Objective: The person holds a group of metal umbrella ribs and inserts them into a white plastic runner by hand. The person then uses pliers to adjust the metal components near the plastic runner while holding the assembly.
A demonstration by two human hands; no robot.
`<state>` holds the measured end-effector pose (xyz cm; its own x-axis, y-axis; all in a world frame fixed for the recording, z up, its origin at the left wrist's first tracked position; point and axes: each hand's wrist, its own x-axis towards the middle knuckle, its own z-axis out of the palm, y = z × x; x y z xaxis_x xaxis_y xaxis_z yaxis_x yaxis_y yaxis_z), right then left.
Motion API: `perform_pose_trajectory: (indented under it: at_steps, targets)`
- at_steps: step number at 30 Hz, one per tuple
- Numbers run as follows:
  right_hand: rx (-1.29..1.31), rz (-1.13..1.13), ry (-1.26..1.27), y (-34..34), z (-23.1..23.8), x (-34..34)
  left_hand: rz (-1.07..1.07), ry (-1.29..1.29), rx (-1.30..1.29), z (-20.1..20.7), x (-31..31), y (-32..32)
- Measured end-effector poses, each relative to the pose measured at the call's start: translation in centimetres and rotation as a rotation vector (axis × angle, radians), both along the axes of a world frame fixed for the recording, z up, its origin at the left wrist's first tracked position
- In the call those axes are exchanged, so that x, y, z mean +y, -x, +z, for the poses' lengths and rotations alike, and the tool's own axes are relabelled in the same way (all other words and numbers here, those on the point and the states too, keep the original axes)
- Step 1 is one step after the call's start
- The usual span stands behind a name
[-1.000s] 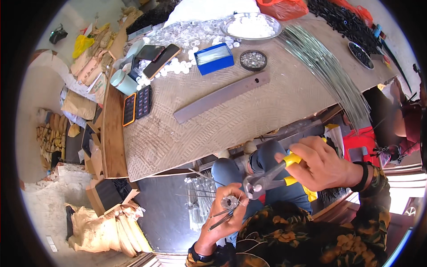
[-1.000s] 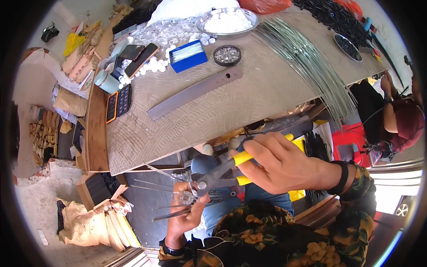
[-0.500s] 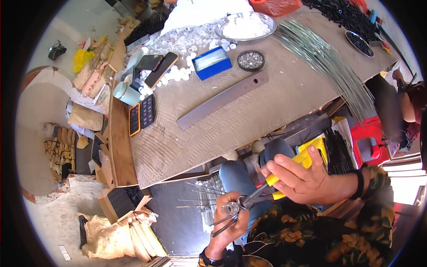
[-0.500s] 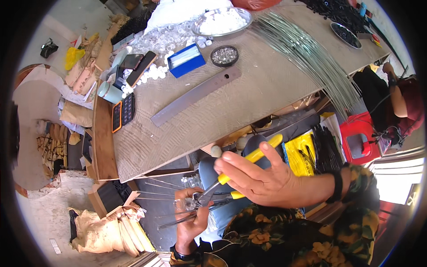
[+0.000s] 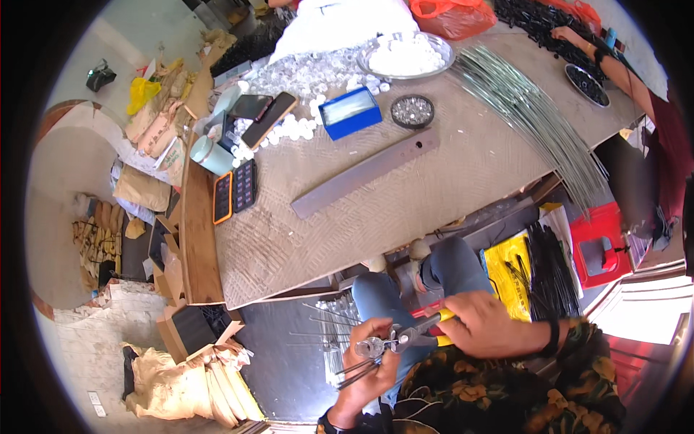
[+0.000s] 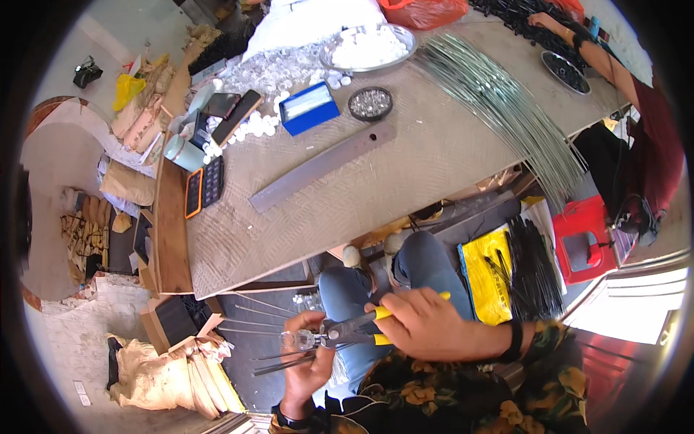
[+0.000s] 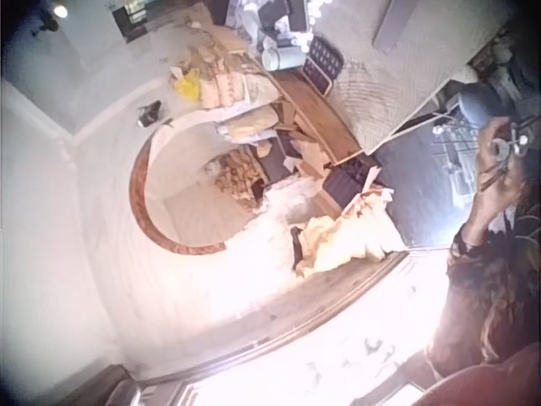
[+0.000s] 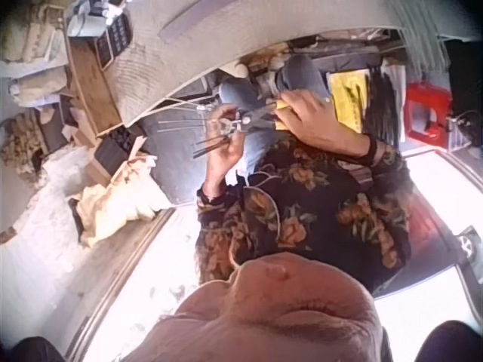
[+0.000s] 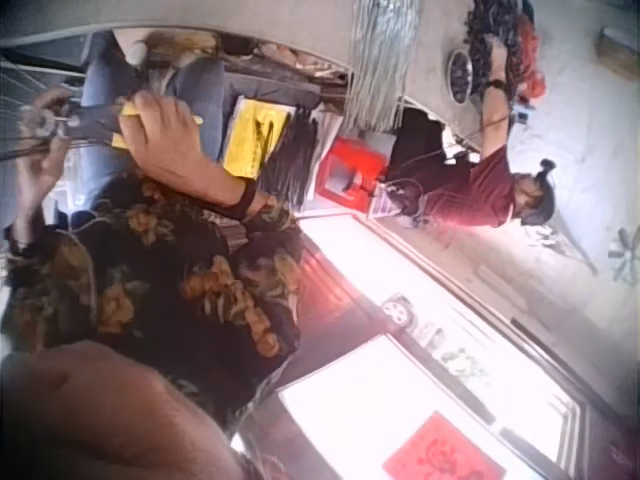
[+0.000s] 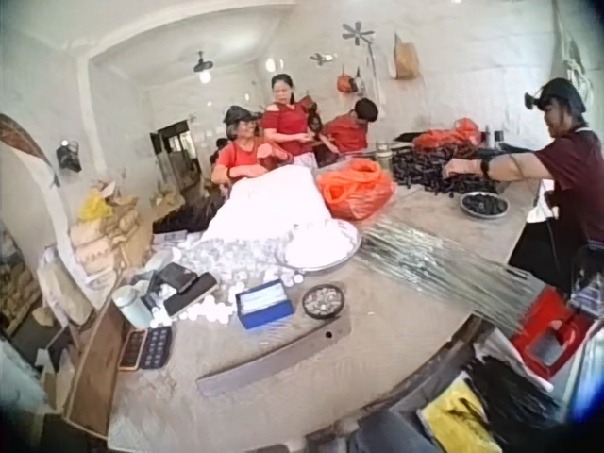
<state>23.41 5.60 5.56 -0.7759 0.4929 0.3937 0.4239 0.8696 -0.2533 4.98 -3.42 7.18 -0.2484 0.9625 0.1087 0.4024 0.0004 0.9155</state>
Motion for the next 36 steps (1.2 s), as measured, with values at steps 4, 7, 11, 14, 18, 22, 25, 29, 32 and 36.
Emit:
perform_pose_trajectory:
  at_steps: [4,7,11,14,18,22,25,29,32,36]
  targets:
    - [-0.009,0.558,0.469,-2.1,3.2,4.4,-0.246,0.164,-0.095,0.6,0.1,2.0]
    - [-0.475,0.760,1.525,-1.6,3.7,6.9,-0.439,0.135,-0.176,1.5,0.4,2.4]
    - [-0.344,0.708,2.030,-2.1,3.1,6.4,-0.492,-0.023,-0.290,-0.5,0.7,2.3]
    - [-0.128,0.586,0.509,-2.1,4.8,5.0,-0.293,-0.054,-0.327,-1.1,-0.2,1.8]
    - [-0.115,0.550,0.634,-3.5,4.1,3.8,-0.412,0.099,-0.345,-0.1,0.7,2.0]
    - [-0.307,0.627,1.054,-4.5,5.8,4.3,-0.744,0.080,-0.255,-0.4,2.0,2.5]
    - [-0.285,0.604,1.045,-3.7,6.5,5.4,-0.606,0.029,-0.312,-0.9,1.6,2.1]
    - [-0.229,0.416,0.332,-3.5,5.6,3.8,-0.392,0.019,-0.337,-1.4,1.4,1.7]
    - [-0.251,0.454,0.449,-3.0,5.9,5.7,-0.358,0.159,-0.430,-0.6,1.3,2.3]
    - [-0.443,0.577,2.215,-3.0,3.5,7.6,-0.697,0.014,-0.335,-1.1,2.3,2.3]
